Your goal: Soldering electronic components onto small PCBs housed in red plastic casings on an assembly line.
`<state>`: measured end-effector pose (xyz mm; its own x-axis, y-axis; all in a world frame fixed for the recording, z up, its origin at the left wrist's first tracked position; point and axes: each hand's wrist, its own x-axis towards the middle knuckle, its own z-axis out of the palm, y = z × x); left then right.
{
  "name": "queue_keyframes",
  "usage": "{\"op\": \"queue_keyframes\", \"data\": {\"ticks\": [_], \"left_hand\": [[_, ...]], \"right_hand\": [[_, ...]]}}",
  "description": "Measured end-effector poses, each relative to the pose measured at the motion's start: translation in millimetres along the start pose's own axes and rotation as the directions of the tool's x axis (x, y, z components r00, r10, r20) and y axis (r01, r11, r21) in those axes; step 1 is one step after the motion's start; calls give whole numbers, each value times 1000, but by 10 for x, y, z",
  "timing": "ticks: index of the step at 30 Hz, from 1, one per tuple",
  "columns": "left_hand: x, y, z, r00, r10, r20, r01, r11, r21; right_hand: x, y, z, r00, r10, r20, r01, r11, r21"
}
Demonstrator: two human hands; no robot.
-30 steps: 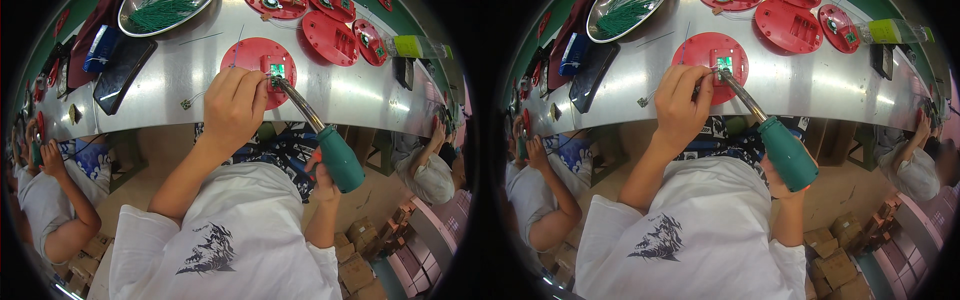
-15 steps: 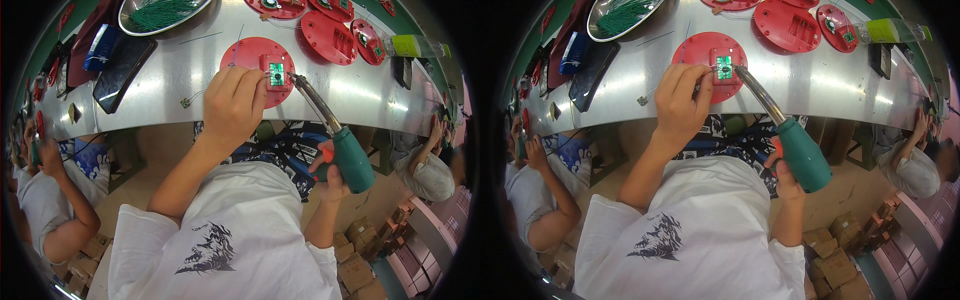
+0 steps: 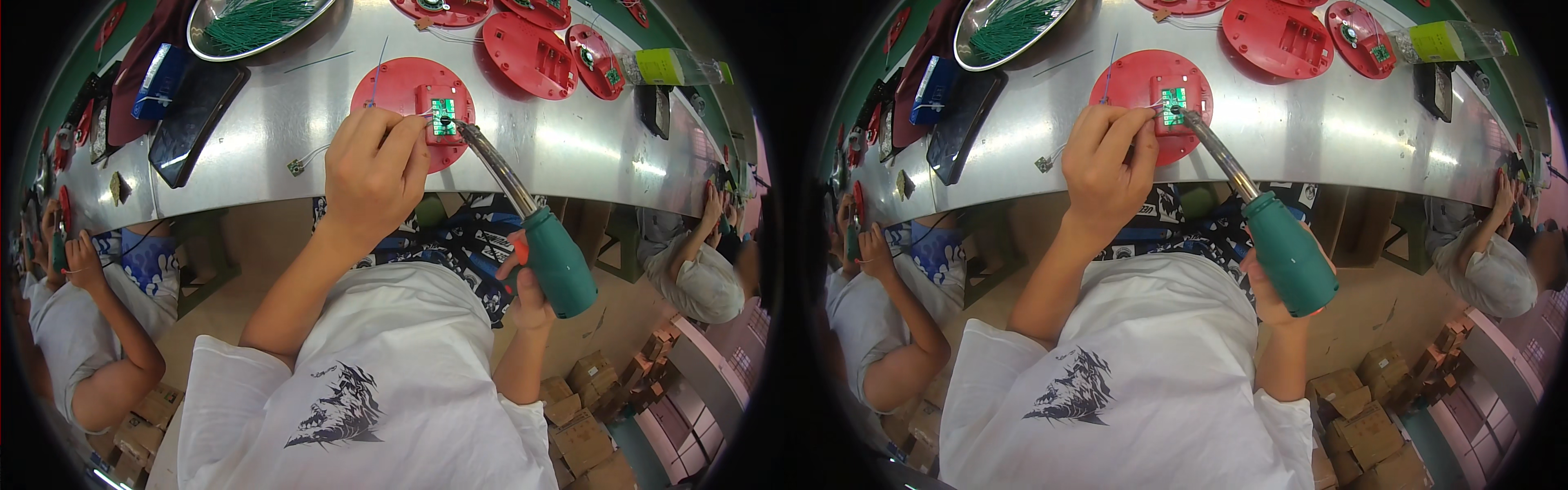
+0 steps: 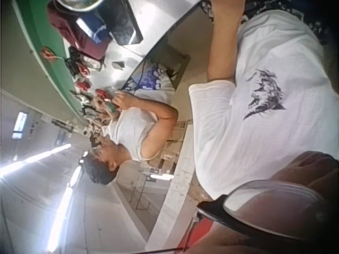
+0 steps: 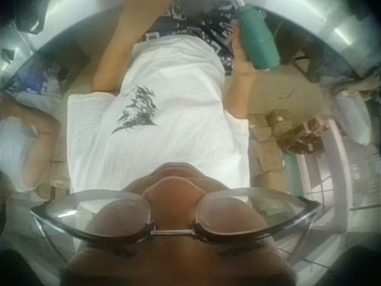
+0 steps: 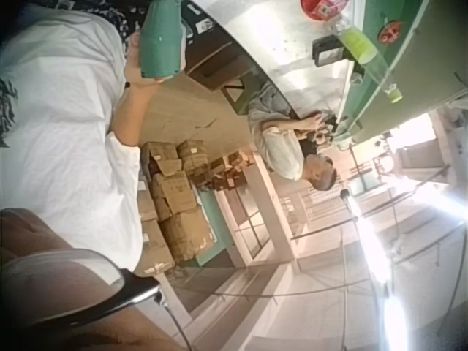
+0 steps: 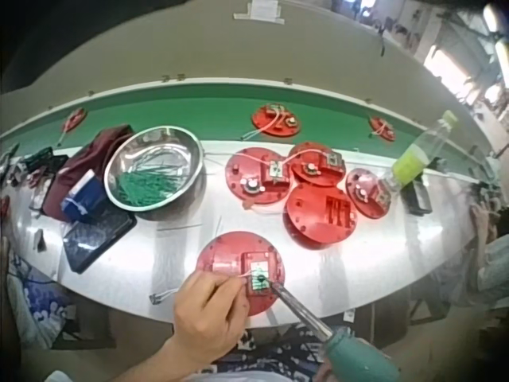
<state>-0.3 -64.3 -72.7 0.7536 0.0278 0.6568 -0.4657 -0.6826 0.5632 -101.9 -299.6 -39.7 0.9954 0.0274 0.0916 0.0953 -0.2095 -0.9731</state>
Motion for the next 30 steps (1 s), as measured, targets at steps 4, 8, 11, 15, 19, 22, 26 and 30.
{"op": "queue_keyframes", "data": {"ticks": [4, 8, 11, 15, 19, 22, 26, 30], "left_hand": [[-10, 8, 11, 1000, 3, -15, -3, 1000, 2], [-8, 14, -4, 1000, 4, -9, -4, 1000, 3], [-13, 8, 0, 1000, 8, -10, -8, 1000, -1], [-32, 3, 4, 1000, 8, -5, -8, 1000, 3], [-40, 0, 6, 1000, 17, 4, -17, 1000, 7], [-40, -1, 2, 1000, 22, 5, -22, 1000, 10], [-30, -6, 9, 1000, 30, -7, -29, 999, 13], [-34, 5, -8, 999, 31, -7, -31, 999, 22]], "right_hand": [[32, -48, 48, 997, 19, -79, -16, 999, 42], [23, -54, 63, 995, 42, -94, -39, 999, 28], [26, -66, 68, 995, 56, -82, -57, 998, -10], [26, -47, 53, 998, 11, -65, -19, 991, -135], [16, -63, 59, 995, 46, -87, -57, 991, -122], [34, -75, 46, 996, 44, -79, -55, 989, -136], [92, -53, -67, 999, 14, 33, -10, 993, -115], [104, -167, 0, 982, 187, 1, -182, 957, 225]]}}
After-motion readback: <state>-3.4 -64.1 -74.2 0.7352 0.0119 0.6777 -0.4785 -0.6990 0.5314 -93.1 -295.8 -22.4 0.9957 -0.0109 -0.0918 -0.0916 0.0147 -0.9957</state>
